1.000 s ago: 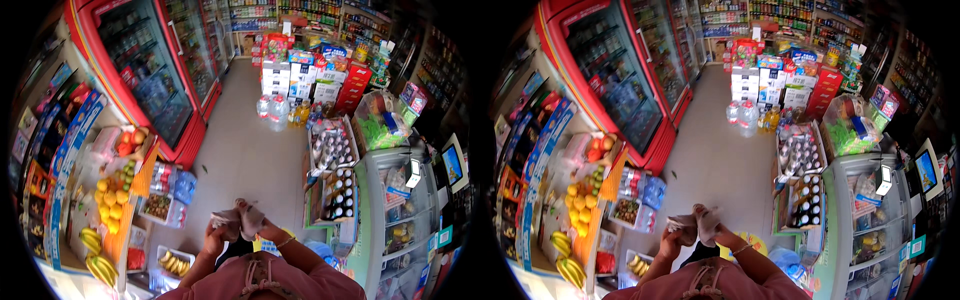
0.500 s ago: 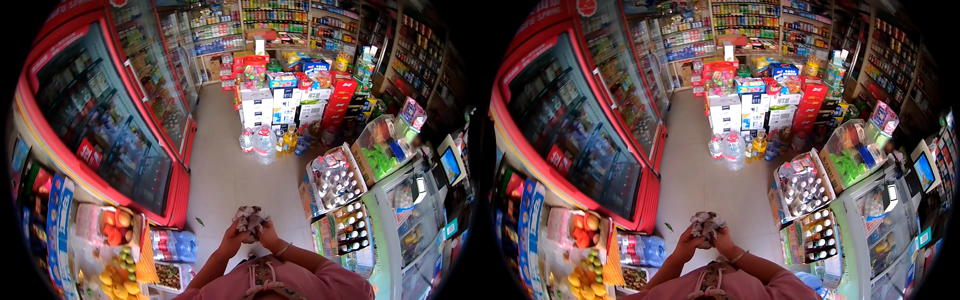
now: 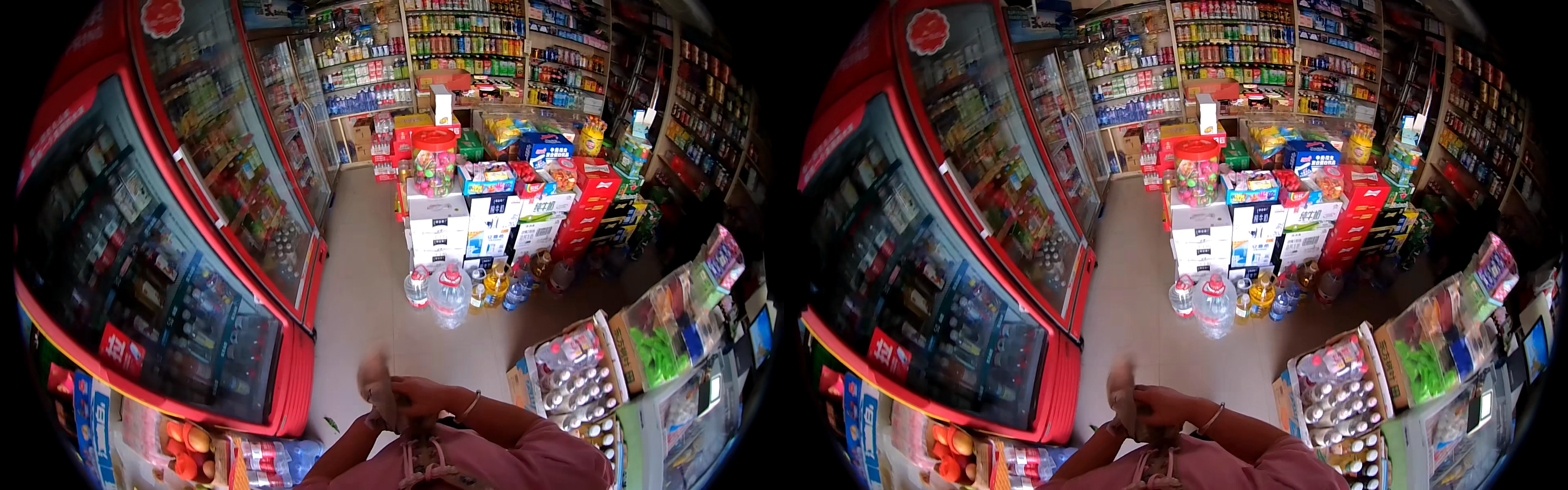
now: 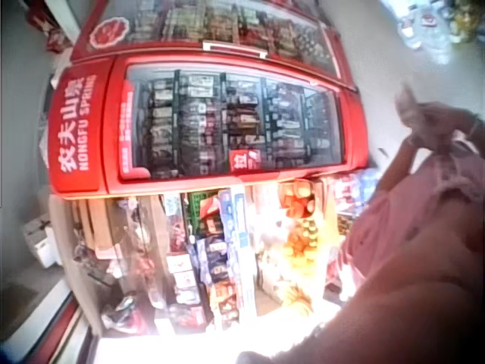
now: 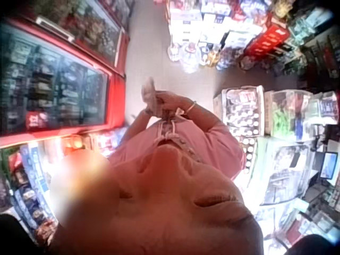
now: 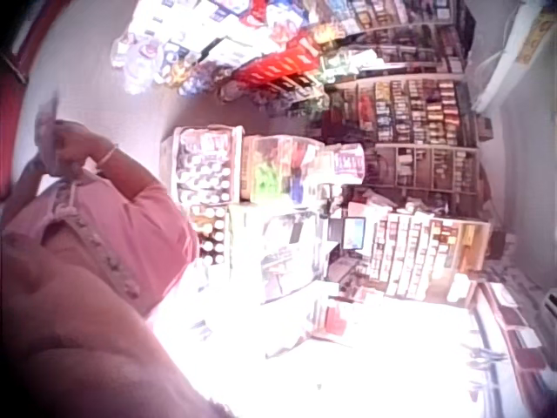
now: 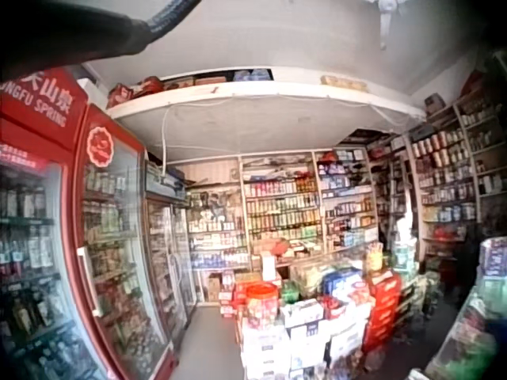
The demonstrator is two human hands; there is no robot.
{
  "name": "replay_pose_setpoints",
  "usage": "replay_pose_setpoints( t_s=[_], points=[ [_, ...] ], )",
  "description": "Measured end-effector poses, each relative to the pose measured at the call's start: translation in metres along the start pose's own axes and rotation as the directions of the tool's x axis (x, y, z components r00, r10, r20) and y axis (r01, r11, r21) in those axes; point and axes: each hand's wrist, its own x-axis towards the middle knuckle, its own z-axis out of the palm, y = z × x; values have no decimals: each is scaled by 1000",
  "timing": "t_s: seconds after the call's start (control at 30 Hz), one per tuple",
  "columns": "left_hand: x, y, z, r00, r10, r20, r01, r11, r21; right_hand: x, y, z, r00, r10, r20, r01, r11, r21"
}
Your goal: The person washes a cloth in a white container at an outdoor tap, then enters a convenience store. Inside, they wipe the checkout counter and the cash register area with the damp cloth. They briefly pick up a bottle of sauce from a shelf before returning to wipe the counter.
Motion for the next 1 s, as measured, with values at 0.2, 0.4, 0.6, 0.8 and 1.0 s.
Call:
replay_pose_setpoints(
  t_s=[0.2, 0.4, 0.6, 0.8, 1.0],
  points=[
    [110, -4, 17, 858, -417, 301, 163, 775, 610, 14, 18, -115, 983, 179, 38, -156, 929, -337],
    [221, -33, 34, 750, -480, 456, -78, 619, 781, -23, 83, -199, 875, 162, -456, -197, 980, -30],
    [358, -95, 70, 502, -486, 715, -648, 336, 683, -64, 184, -274, 560, 99, -822, -1, 993, 119],
    [507, -169, 97, 419, -493, 762, -837, 114, 534, -100, 248, -354, 287, 600, -746, 193, 727, 659],
    [591, -195, 208, 144, -183, 973, -778, 587, 225, -99, 220, -447, -224, 247, -943, 90, 969, 232]
  ],
)
